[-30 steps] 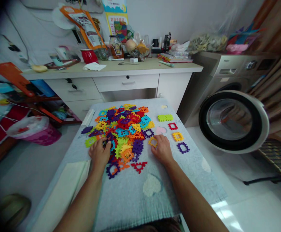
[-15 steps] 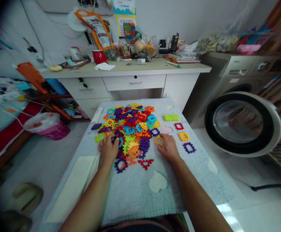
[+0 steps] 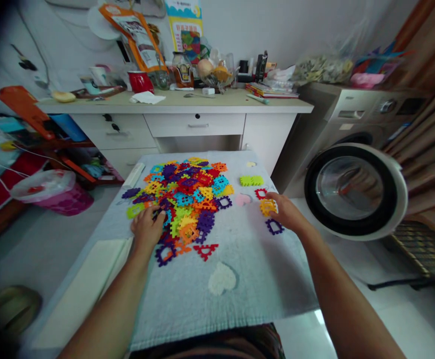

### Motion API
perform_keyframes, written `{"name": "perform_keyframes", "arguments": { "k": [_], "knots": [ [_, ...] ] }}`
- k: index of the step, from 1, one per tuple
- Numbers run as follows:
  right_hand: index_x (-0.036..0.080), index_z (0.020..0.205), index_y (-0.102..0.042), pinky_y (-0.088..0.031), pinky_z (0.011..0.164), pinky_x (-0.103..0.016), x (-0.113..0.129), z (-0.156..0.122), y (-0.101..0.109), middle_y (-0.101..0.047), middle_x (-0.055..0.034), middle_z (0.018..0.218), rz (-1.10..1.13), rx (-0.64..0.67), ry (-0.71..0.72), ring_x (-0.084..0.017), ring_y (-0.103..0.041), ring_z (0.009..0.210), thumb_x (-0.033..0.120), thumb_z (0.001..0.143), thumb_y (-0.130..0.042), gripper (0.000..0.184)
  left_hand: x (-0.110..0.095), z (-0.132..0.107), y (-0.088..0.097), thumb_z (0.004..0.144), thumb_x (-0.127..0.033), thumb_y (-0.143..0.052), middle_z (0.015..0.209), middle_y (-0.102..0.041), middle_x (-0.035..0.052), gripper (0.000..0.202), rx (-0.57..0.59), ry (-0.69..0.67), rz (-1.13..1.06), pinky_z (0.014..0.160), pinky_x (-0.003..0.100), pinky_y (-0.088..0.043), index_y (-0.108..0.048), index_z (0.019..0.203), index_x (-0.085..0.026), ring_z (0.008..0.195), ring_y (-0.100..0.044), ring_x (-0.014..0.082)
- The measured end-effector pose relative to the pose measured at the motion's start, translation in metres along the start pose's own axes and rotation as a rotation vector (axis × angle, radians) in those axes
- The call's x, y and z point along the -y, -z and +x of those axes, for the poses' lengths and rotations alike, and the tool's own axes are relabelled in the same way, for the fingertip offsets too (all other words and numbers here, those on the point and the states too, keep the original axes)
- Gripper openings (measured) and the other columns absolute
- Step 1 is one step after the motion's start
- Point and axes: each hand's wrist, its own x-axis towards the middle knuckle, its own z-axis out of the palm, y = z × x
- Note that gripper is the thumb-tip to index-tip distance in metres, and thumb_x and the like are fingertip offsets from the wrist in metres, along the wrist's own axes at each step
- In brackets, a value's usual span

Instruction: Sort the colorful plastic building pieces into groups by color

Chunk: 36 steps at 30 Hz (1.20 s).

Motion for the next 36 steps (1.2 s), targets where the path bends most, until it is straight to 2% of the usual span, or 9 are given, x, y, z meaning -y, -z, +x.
{"name": "perform_keyframes", "arguments": {
  "k": [4,13,22,26,29,31,36],
  "knots": [
    [0.023,0.132,-0.059,-0.048,0.107,-0.049,-0.010,-0.002,0.003,-0.067,-0.0091,0.132,0.004,0.048,0.011,-0.029,-0.063,0.118,0.017,0.077,-0.062,0.055,0.000,0.001,0.000,0.092,-0.042,-0.050,0.125,-0.065,0.0120,0.038,0.008,0.020,0.006,0.110,0.049,-0.034,-0.067,0.120,-0.022,0.124,-0.053,0.0309],
    [0.024,0.133,-0.059,-0.049,0.106,-0.047,-0.010,-0.006,-0.003,-0.066,-0.0083,0.133,0.028,0.097,0.016,-0.027,-0.063,0.119,0.014,0.078,-0.062,0.056,0.002,0.002,-0.002,0.093,-0.045,-0.048,0.127,-0.065,0.0131,0.042,0.005,0.005,0.023,0.110,0.050,-0.034,-0.066,0.122,-0.021,0.124,-0.053,0.0323],
    [0.026,0.139,-0.056,-0.052,0.104,-0.050,-0.021,-0.009,-0.012,-0.063,-0.0088,0.139,0.088,0.055,-0.002,-0.029,-0.062,0.123,0.015,0.079,-0.061,0.061,0.001,0.002,0.000,0.093,-0.045,-0.049,0.127,-0.064,0.0134,0.041,0.018,0.015,0.033,0.109,0.050,-0.035,-0.066,0.122,-0.021,0.124,-0.053,0.0319],
    [0.026,0.142,-0.052,-0.052,0.104,-0.052,-0.019,-0.014,-0.011,-0.060,-0.0103,0.143,0.122,-0.020,-0.029,-0.030,-0.060,0.127,0.019,0.080,-0.061,0.063,0.001,0.001,-0.001,0.093,-0.045,-0.049,0.125,-0.065,0.0133,0.041,0.004,0.010,0.029,0.110,0.049,-0.036,-0.066,0.122,-0.021,0.124,-0.053,0.0318],
    [0.023,0.141,-0.052,-0.053,0.102,-0.052,-0.002,-0.016,-0.015,-0.062,-0.0129,0.140,0.156,-0.118,-0.068,-0.029,-0.063,0.121,0.021,0.084,-0.059,0.057,0.000,0.000,0.000,0.093,-0.044,-0.048,0.125,-0.065,0.0130,0.040,0.000,0.011,0.022,0.110,0.050,-0.036,-0.066,0.121,-0.022,0.124,-0.053,0.0314],
    [0.022,0.138,-0.053,-0.054,0.101,-0.050,0.019,-0.013,-0.026,-0.064,-0.0133,0.136,0.194,-0.150,-0.060,-0.028,-0.065,0.117,0.022,0.087,-0.056,0.051,0.000,-0.001,0.000,0.093,-0.044,-0.048,0.125,-0.064,0.0129,0.040,0.000,0.011,0.018,0.110,0.050,-0.036,-0.066,0.122,-0.022,0.124,-0.053,0.0312],
    [0.020,0.127,-0.063,-0.049,0.105,-0.047,0.088,0.011,-0.068,-0.068,-0.0120,0.126,0.191,-0.062,0.069,-0.026,-0.063,0.116,0.016,0.087,-0.056,0.040,0.000,0.000,0.000,0.093,-0.043,-0.049,0.127,-0.064,0.0127,0.040,0.011,0.013,0.011,0.112,0.050,-0.034,-0.066,0.123,-0.022,0.125,-0.052,0.0312]
  ]
}}
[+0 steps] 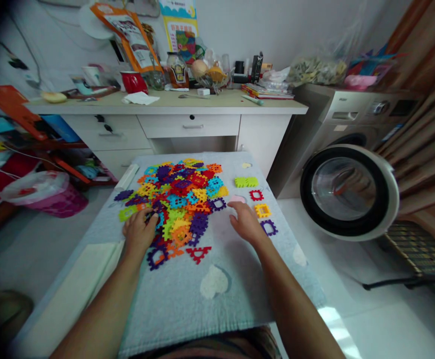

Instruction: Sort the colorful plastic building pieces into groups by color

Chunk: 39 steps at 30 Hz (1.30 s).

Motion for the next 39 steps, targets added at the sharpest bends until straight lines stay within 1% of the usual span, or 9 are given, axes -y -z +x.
{"name": "perform_keyframes", "arguments": {
  "k": [4,9,14,21,25,28,32,35,39],
  "knots": [
    [0.015,0.126,-0.065,-0.042,0.111,-0.045,0.026,0.022,-0.033,-0.061,-0.0164,0.135,-0.131,0.044,0.038,-0.029,-0.055,0.125,0.008,0.084,-0.055,0.043,0.000,0.000,-0.001,0.092,-0.043,-0.049,0.127,-0.065,0.0130,0.040,-0.017,-0.008,-0.005,0.112,0.049,-0.034,-0.066,0.122,-0.021,0.125,-0.052,0.0316],
    [0.021,0.116,-0.072,-0.044,0.105,-0.050,0.022,0.028,-0.048,-0.058,-0.0165,0.133,-0.265,-0.009,-0.033,-0.034,-0.052,0.120,0.016,0.088,-0.061,0.031,-0.001,0.000,-0.001,0.093,-0.043,-0.049,0.126,-0.065,0.0136,0.040,-0.020,-0.003,-0.004,0.109,0.049,-0.035,-0.067,0.121,-0.021,0.123,-0.053,0.0316],
    [0.020,0.107,-0.071,-0.046,0.098,-0.041,0.015,0.018,-0.037,-0.065,-0.0120,0.117,-0.171,0.009,-0.007,-0.027,-0.056,0.108,0.020,0.093,-0.057,0.019,0.001,0.001,-0.001,0.092,-0.043,-0.050,0.125,-0.065,0.0128,0.040,-0.012,-0.004,-0.009,0.109,0.048,-0.034,-0.066,0.122,-0.022,0.123,-0.053,0.0314],
    [0.020,0.113,-0.066,-0.048,0.094,-0.035,0.010,0.010,-0.023,-0.069,-0.0099,0.108,-0.030,0.019,-0.023,-0.023,-0.062,0.101,0.025,0.103,-0.038,0.031,0.001,0.000,-0.001,0.093,-0.043,-0.049,0.124,-0.066,0.0123,0.039,-0.020,-0.018,-0.004,0.109,0.048,-0.034,-0.067,0.120,-0.021,0.121,-0.054,0.0312],
    [0.019,0.118,-0.067,-0.047,0.097,-0.039,0.005,0.011,-0.023,-0.065,-0.0125,0.111,-0.086,-0.001,-0.008,-0.025,-0.060,0.108,0.028,0.099,-0.048,0.029,0.000,-0.001,-0.001,0.093,-0.042,-0.050,0.125,-0.065,0.0124,0.038,-0.024,-0.009,-0.004,0.109,0.048,-0.034,-0.067,0.120,-0.022,0.122,-0.053,0.0314],
    [0.017,0.128,-0.063,-0.043,0.105,-0.044,0.005,0.009,-0.020,-0.060,-0.0151,0.124,-0.157,-0.046,0.010,-0.030,-0.054,0.118,0.032,0.093,-0.059,0.039,0.000,-0.001,0.000,0.093,-0.042,-0.050,0.124,-0.065,0.0123,0.038,-0.022,-0.012,-0.006,0.108,0.048,-0.035,-0.066,0.121,-0.022,0.122,-0.053,0.0312],
    [0.013,0.133,-0.061,-0.041,0.106,-0.048,0.010,0.005,-0.015,-0.058,-0.0175,0.129,-0.241,0.085,-0.005,-0.033,-0.051,0.121,0.037,0.084,-0.070,0.055,-0.001,-0.001,-0.001,0.093,-0.044,-0.049,0.125,-0.065,0.0124,0.039,-0.021,-0.013,-0.005,0.108,0.048,-0.034,-0.066,0.121,-0.022,0.122,-0.053,0.0313],
    [0.013,0.127,-0.065,-0.044,0.102,-0.047,0.014,0.005,-0.014,-0.060,-0.0171,0.123,-0.271,0.166,-0.041,-0.032,-0.054,0.115,0.036,0.084,-0.070,0.049,-0.002,-0.002,0.000,0.093,-0.044,-0.049,0.125,-0.065,0.0123,0.039,-0.023,0.001,-0.004,0.109,0.048,-0.034,-0.066,0.121,-0.023,0.123,-0.052,0.0315],
    [0.015,0.123,-0.067,-0.045,0.102,-0.043,0.012,0.004,-0.002,-0.061,-0.0152,0.120,-0.213,0.168,-0.028,-0.029,-0.057,0.112,0.028,0.081,-0.071,0.044,-0.002,-0.001,0.000,0.093,-0.043,-0.049,0.125,-0.064,0.0128,0.039,-0.022,0.004,-0.010,0.109,0.049,-0.033,-0.066,0.121,-0.022,0.123,-0.052,0.0318]
  ]
}}
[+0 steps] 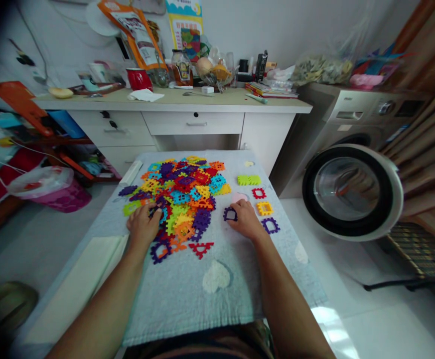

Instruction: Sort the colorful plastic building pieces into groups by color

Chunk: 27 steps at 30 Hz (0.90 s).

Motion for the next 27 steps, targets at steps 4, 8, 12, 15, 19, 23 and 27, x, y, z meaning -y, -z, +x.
{"name": "perform_keyframes", "arguments": {
  "k": [4,8,12,15,19,23,27],
  "knots": [
    [0.019,0.125,-0.065,-0.044,0.106,-0.044,-0.021,-0.021,0.029,-0.061,-0.0130,0.123,0.081,-0.064,0.044,-0.028,-0.057,0.117,0.022,0.080,-0.067,0.046,0.000,0.001,0.000,0.092,-0.043,-0.049,0.126,-0.064,0.0134,0.041,0.012,-0.001,0.008,0.111,0.050,-0.033,-0.067,0.122,-0.021,0.123,-0.052,0.0325],
    [0.023,0.127,-0.064,-0.044,0.109,-0.045,-0.048,-0.052,0.058,-0.061,-0.0114,0.124,0.091,-0.104,0.028,-0.027,-0.058,0.118,0.019,0.079,-0.062,0.048,-0.002,0.001,0.002,0.092,-0.042,-0.050,0.126,-0.064,0.0140,0.040,0.017,0.012,0.013,0.111,0.050,-0.033,-0.067,0.122,-0.021,0.124,-0.052,0.0326],
    [0.022,0.115,-0.068,-0.046,0.106,-0.046,-0.066,-0.076,0.061,-0.064,-0.0112,0.118,0.073,-0.082,-0.030,-0.028,-0.060,0.112,0.015,0.073,-0.061,0.043,-0.003,0.002,0.002,0.092,-0.043,-0.049,0.127,-0.064,0.0138,0.040,0.023,0.016,0.013,0.111,0.050,-0.033,-0.067,0.121,-0.022,0.125,-0.052,0.0326],
    [0.022,0.111,-0.068,-0.047,0.105,-0.046,-0.073,-0.086,0.052,-0.064,-0.0111,0.118,0.080,-0.074,-0.063,-0.029,-0.061,0.112,0.013,0.070,-0.060,0.043,-0.003,0.002,0.003,0.092,-0.044,-0.049,0.128,-0.063,0.0136,0.041,0.029,0.016,0.011,0.111,0.050,-0.033,-0.066,0.122,-0.022,0.126,-0.051,0.0323],
    [0.022,0.114,-0.066,-0.044,0.108,-0.047,-0.080,-0.091,0.043,-0.064,-0.0113,0.123,0.091,-0.110,-0.069,-0.029,-0.060,0.117,0.013,0.069,-0.058,0.046,-0.003,0.001,0.004,0.092,-0.044,-0.048,0.129,-0.063,0.0140,0.042,0.035,0.016,0.013,0.112,0.050,-0.032,-0.066,0.123,-0.021,0.128,-0.050,0.0325],
    [0.021,0.114,-0.066,-0.041,0.111,-0.050,-0.086,-0.092,0.039,-0.064,-0.0124,0.127,0.096,-0.101,-0.073,-0.030,-0.058,0.123,0.012,0.068,-0.055,0.048,-0.003,0.001,0.004,0.092,-0.043,-0.049,0.129,-0.063,0.0145,0.043,0.036,0.014,0.017,0.113,0.050,-0.032,-0.066,0.124,-0.020,0.127,-0.051,0.0328],
    [0.021,0.114,-0.066,-0.039,0.113,-0.051,-0.088,-0.094,0.035,-0.064,-0.0124,0.131,0.099,-0.091,-0.094,-0.030,-0.057,0.127,0.011,0.068,-0.054,0.049,-0.001,0.002,0.002,0.092,-0.044,-0.048,0.129,-0.063,0.0139,0.043,0.029,0.008,0.016,0.112,0.050,-0.033,-0.066,0.124,-0.021,0.127,-0.051,0.0323]
  ]
}}
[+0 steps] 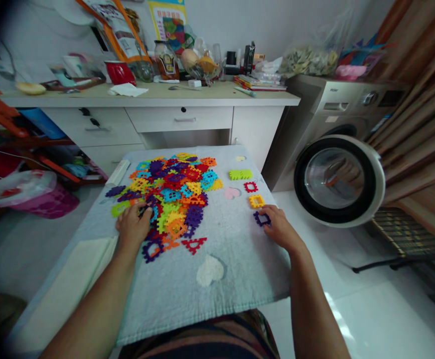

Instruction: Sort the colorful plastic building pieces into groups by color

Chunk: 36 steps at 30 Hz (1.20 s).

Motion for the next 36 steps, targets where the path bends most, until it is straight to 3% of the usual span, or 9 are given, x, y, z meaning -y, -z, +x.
{"name": "perform_keyframes", "arguments": {
  "k": [13,16,20,24,30,33,36],
  "knots": [
    [0.021,0.109,-0.066,-0.041,0.113,-0.047,-0.003,-0.006,-0.005,-0.060,-0.0124,0.132,0.042,-0.051,-0.042,-0.029,-0.056,0.126,0.013,0.071,-0.056,0.041,0.000,0.000,0.000,0.092,-0.044,-0.049,0.130,-0.063,0.0134,0.042,0.014,0.016,0.006,0.112,0.051,-0.033,-0.066,0.123,-0.022,0.128,-0.050,0.0330],
    [0.022,0.111,-0.065,-0.047,0.107,-0.047,0.001,-0.010,0.001,-0.056,-0.0129,0.135,0.081,-0.079,-0.066,-0.029,-0.056,0.125,0.017,0.074,-0.059,0.037,0.000,0.000,0.000,0.092,-0.044,-0.049,0.130,-0.062,0.0136,0.042,0.012,0.015,0.007,0.112,0.051,-0.033,-0.066,0.123,-0.022,0.128,-0.050,0.0330],
    [0.022,0.106,-0.064,-0.057,0.088,-0.042,0.020,-0.007,0.008,-0.057,-0.0130,0.129,0.140,-0.174,-0.056,-0.028,-0.061,0.115,0.026,0.082,-0.060,0.025,0.000,0.001,-0.002,0.092,-0.044,-0.049,0.130,-0.063,0.0142,0.043,0.001,0.011,0.006,0.112,0.051,-0.033,-0.066,0.124,-0.021,0.127,-0.050,0.0336],
    [0.021,0.103,-0.061,-0.056,0.079,-0.036,0.060,0.020,0.004,-0.063,-0.0101,0.114,0.211,-0.220,0.022,-0.023,-0.064,0.100,0.023,0.084,-0.057,0.019,0.000,0.001,-0.002,0.092,-0.044,-0.049,0.129,-0.063,0.0142,0.042,-0.002,0.016,-0.002,0.112,0.051,-0.033,-0.066,0.124,-0.021,0.127,-0.051,0.0335],
    [0.020,0.097,-0.062,-0.050,0.076,-0.033,0.123,0.078,-0.024,-0.068,-0.0055,0.094,0.167,-0.166,0.050,-0.018,-0.064,0.081,0.015,0.084,-0.055,0.015,-0.003,0.000,0.001,0.091,-0.043,-0.050,0.129,-0.063,0.0132,0.041,0.003,0.025,-0.015,0.112,0.051,-0.032,-0.066,0.122,-0.022,0.127,-0.050,0.0332],
    [0.019,0.093,-0.063,-0.049,0.081,-0.035,0.138,0.090,-0.051,-0.067,-0.0063,0.090,0.142,-0.107,0.115,-0.020,-0.062,0.084,0.014,0.086,-0.055,0.012,-0.003,0.000,0.000,0.091,-0.042,-0.051,0.129,-0.063,0.0133,0.040,-0.002,0.020,-0.017,0.112,0.052,-0.032,-0.066,0.122,-0.022,0.127,-0.050,0.0330],
    [0.018,0.100,-0.066,-0.048,0.090,-0.040,0.142,0.090,-0.079,-0.066,-0.0110,0.102,0.134,-0.090,0.231,-0.024,-0.059,0.098,0.024,0.090,-0.061,0.013,-0.002,0.000,0.000,0.092,-0.042,-0.050,0.127,-0.064,0.0131,0.039,-0.013,0.011,-0.017,0.111,0.051,-0.033,-0.066,0.122,-0.022,0.126,-0.051,0.0325]
  ]
}}
